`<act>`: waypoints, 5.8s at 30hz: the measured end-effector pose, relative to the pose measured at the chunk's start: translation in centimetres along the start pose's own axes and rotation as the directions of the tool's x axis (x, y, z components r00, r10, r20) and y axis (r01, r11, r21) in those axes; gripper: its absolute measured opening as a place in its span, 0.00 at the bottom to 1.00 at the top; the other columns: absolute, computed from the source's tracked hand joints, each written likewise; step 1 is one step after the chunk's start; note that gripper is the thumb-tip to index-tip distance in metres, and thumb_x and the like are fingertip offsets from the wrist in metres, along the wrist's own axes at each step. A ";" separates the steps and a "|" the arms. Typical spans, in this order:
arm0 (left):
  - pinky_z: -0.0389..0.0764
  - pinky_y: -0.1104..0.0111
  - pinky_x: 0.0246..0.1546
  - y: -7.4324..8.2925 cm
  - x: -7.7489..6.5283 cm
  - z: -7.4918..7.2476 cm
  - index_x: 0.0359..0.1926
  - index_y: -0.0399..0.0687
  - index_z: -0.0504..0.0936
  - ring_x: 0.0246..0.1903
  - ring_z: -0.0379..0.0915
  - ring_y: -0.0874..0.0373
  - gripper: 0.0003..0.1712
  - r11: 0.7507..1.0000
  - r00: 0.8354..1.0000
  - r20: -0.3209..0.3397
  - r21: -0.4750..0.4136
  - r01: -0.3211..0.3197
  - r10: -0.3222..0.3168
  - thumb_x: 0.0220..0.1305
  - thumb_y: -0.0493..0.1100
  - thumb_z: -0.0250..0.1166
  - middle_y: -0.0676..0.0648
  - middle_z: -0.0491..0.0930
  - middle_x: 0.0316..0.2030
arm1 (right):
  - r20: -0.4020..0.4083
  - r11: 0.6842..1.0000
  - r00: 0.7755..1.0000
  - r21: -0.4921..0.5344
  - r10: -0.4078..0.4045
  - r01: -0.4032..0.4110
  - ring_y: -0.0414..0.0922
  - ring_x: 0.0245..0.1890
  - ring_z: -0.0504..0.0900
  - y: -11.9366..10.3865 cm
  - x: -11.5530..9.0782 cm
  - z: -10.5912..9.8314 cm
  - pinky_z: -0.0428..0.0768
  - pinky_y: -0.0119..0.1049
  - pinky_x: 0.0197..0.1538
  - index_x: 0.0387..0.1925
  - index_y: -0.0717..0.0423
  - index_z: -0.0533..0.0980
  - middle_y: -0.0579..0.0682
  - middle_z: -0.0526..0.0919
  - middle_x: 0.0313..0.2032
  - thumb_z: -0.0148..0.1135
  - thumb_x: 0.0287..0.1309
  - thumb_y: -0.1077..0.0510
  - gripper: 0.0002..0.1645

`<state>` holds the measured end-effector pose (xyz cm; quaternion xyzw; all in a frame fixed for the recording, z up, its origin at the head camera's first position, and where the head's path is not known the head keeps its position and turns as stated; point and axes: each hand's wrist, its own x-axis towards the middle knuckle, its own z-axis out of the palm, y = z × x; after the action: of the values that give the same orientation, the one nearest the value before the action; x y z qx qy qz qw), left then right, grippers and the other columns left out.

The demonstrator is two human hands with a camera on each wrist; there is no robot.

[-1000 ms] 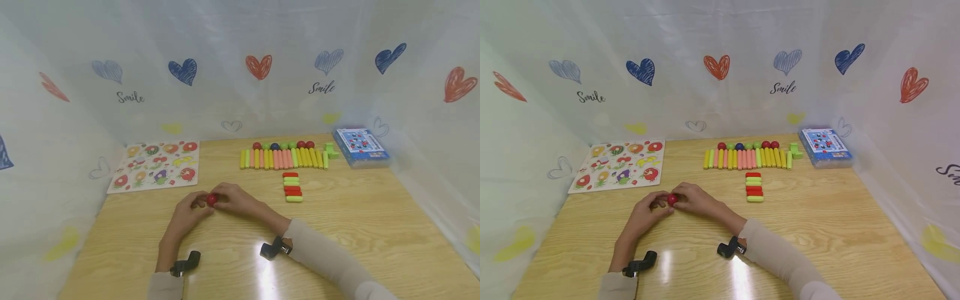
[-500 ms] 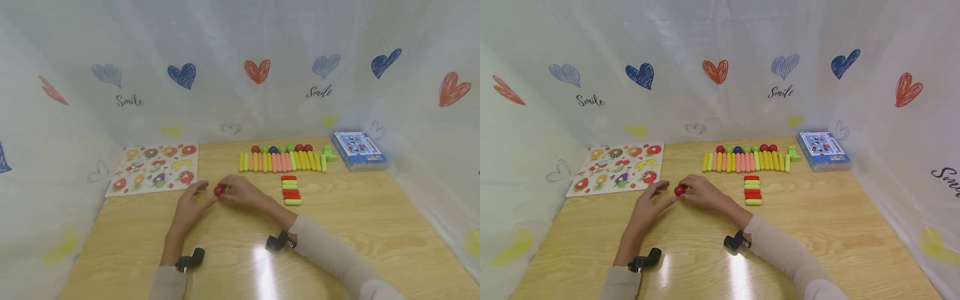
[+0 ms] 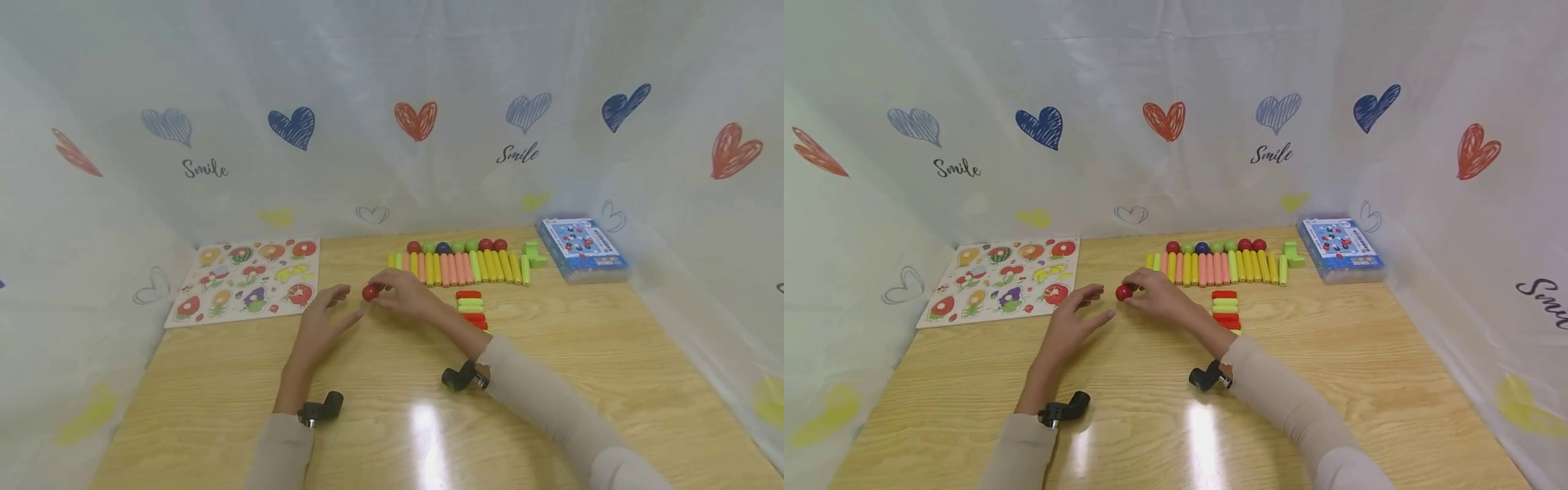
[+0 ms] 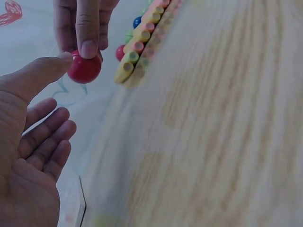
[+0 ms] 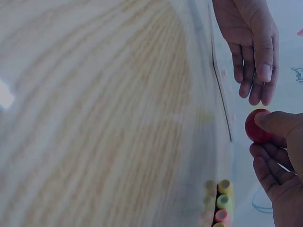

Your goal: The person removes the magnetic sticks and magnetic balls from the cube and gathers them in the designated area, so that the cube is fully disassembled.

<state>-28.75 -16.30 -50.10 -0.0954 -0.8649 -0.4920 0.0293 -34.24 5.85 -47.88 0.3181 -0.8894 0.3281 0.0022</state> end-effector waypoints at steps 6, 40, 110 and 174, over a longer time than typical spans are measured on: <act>0.68 0.53 0.64 0.2 1.5 0.8 0.67 0.49 0.72 0.62 0.68 0.51 0.36 1.000 1.000 0.004 -0.009 -0.016 0.016 0.61 0.52 0.73 0.49 0.73 0.62 | -0.006 1.000 1.000 -0.023 0.008 -0.009 0.45 0.48 0.81 1.1 0.8 -0.9 0.81 0.39 0.53 0.54 0.57 0.80 0.49 0.83 0.47 0.71 0.60 0.58 0.21; 0.70 0.55 0.62 1.0 8.1 4.0 0.65 0.48 0.74 0.61 0.69 0.51 0.33 1.000 0.999 -0.027 -0.002 -0.018 0.018 0.63 0.54 0.71 0.48 0.75 0.59 | -0.001 0.983 0.990 -0.123 0.138 -0.137 0.48 0.48 0.80 5.7 5.1 -4.7 0.80 0.39 0.50 0.56 0.59 0.79 0.53 0.82 0.50 0.68 0.64 0.58 0.20; 0.80 0.67 0.44 -0.7 -4.1 1.1 0.51 0.53 0.84 0.41 0.79 0.60 0.13 0.993 0.984 -0.170 -0.114 0.038 -0.058 0.68 0.48 0.67 0.55 0.83 0.43 | -0.219 0.978 0.974 -0.181 0.061 -0.102 0.42 0.34 0.81 0.1 -2.2 0.2 0.80 0.33 0.37 0.42 0.57 0.84 0.48 0.83 0.37 0.68 0.63 0.55 0.10; 0.80 0.68 0.45 -0.9 -5.0 1.8 0.47 0.50 0.85 0.40 0.78 0.61 0.08 0.996 0.986 -0.165 -0.086 -0.017 0.003 0.69 0.43 0.66 0.54 0.83 0.40 | -0.230 0.946 0.950 -0.199 0.211 -0.258 0.39 0.19 0.64 0.1 -4.2 -1.5 0.63 0.31 0.24 0.18 0.52 0.78 0.43 0.70 0.16 0.60 0.63 0.58 0.17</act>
<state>-23.94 -15.85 -52.53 -0.0599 -0.8367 -0.5353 0.0991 -31.23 9.11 -47.65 0.1717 -0.9476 0.2537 0.0910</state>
